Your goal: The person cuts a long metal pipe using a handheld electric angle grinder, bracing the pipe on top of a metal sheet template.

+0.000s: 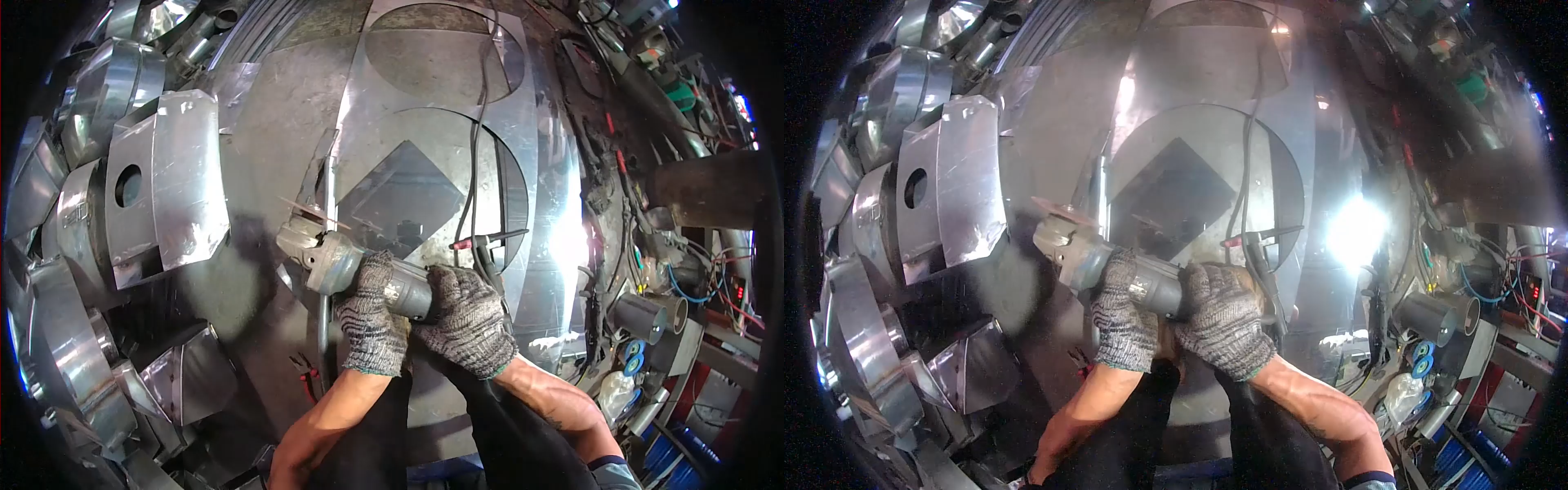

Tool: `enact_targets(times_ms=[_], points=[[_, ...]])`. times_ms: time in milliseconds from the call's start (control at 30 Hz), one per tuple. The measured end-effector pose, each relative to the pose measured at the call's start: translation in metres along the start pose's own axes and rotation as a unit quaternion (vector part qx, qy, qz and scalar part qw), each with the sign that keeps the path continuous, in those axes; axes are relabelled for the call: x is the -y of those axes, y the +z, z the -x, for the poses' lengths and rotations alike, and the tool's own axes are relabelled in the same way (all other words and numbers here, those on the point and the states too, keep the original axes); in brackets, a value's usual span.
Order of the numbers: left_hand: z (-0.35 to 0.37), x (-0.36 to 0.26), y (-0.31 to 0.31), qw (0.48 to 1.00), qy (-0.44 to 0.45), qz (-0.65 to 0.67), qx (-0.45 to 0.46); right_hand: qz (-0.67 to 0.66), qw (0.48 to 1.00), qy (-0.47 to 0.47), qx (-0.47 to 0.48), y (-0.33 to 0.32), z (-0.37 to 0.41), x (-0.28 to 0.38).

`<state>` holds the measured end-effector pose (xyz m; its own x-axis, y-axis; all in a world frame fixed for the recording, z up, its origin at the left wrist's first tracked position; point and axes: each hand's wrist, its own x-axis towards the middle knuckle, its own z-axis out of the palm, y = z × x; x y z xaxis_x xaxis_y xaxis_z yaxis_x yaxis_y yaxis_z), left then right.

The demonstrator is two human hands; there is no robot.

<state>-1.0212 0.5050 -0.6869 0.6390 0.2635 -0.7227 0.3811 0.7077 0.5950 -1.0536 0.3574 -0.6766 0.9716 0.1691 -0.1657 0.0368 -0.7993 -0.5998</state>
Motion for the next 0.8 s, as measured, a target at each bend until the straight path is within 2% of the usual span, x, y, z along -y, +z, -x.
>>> enact_targets(times_ms=[100, 133, 167, 200, 300, 333, 367, 400, 433, 467, 567, 600, 733, 767, 800], points=[[-0.001, 0.002, -0.003, 1.0, 0.018, -0.004, -0.008, 0.003, 1.0, -0.014, 0.002, -0.001, 0.0, -0.001], [-0.001, 0.001, -0.003, 0.999, -0.013, -0.016, -0.046, -0.007, 1.0, -0.004, 0.017, 0.0, 0.0, -0.004], [-0.005, -0.001, -0.008, 0.998, -0.009, -0.016, -0.052, -0.018, 0.999, 0.004, 0.032, 0.002, -0.004, -0.003], [-0.007, 0.003, -0.013, 0.999, -0.013, -0.009, -0.037, -0.037, 0.997, 0.035, 0.061, -0.004, -0.005, 0.003], [-0.011, 0.007, -0.014, 1.0, -0.004, 0.001, -0.018, -0.023, 1.0, -0.001, 0.006, -0.002, -0.005, 0.002], [-0.017, 0.009, -0.018, 0.999, 0.006, 0.03, 0.018, -0.04, 0.999, 0.014, 0.029, -0.012, -0.008, 0.005], [-0.022, 0.009, -0.023, 0.997, 0.017, 0.059, 0.053, -0.105, 0.994, -0.021, 0.002, -0.016, -0.005, -0.002], [-0.025, 0.004, -0.032, 0.99, -0.065, 0.076, 0.102, -0.186, 0.981, 0.013, 0.043, -0.02, -0.004, -0.008], [-0.003, -0.016, -0.011, 0.989, -0.107, 0.078, 0.068, -0.269, 0.959, 0.046, 0.083, -0.024, -0.007, -0.016], [-0.007, -0.015, -0.015, 0.992, -0.077, 0.063, 0.077, -0.223, 0.966, -0.103, 0.085, -0.021, -0.013, -0.038], [-0.017, -0.008, -0.028, 0.996, -0.021, 0.022, 0.084, -0.445, 0.879, 0.062, 0.16, -0.02, -0.011, -0.039], [-0.018, -0.006, -0.031, 0.997, 0.005, -0.002, 0.079, -0.424, 0.891, 0.052, 0.154, -0.024, -0.012, -0.037], [-0.017, -0.005, -0.033, 0.995, -0.015, 0.031, 0.097, -0.387, 0.914, 0.045, 0.111, -0.03, -0.006, -0.022], [-0.017, -0.008, -0.033, 0.992, -0.061, 0.05, 0.097, -0.389, 0.914, 0.048, 0.111, -0.031, -0.004, -0.017], [-0.016, -0.01, -0.033, 0.987, -0.107, 0.069, 0.097, -0.409, 0.902, 0.089, 0.103, -0.032, -0.001, -0.01]])
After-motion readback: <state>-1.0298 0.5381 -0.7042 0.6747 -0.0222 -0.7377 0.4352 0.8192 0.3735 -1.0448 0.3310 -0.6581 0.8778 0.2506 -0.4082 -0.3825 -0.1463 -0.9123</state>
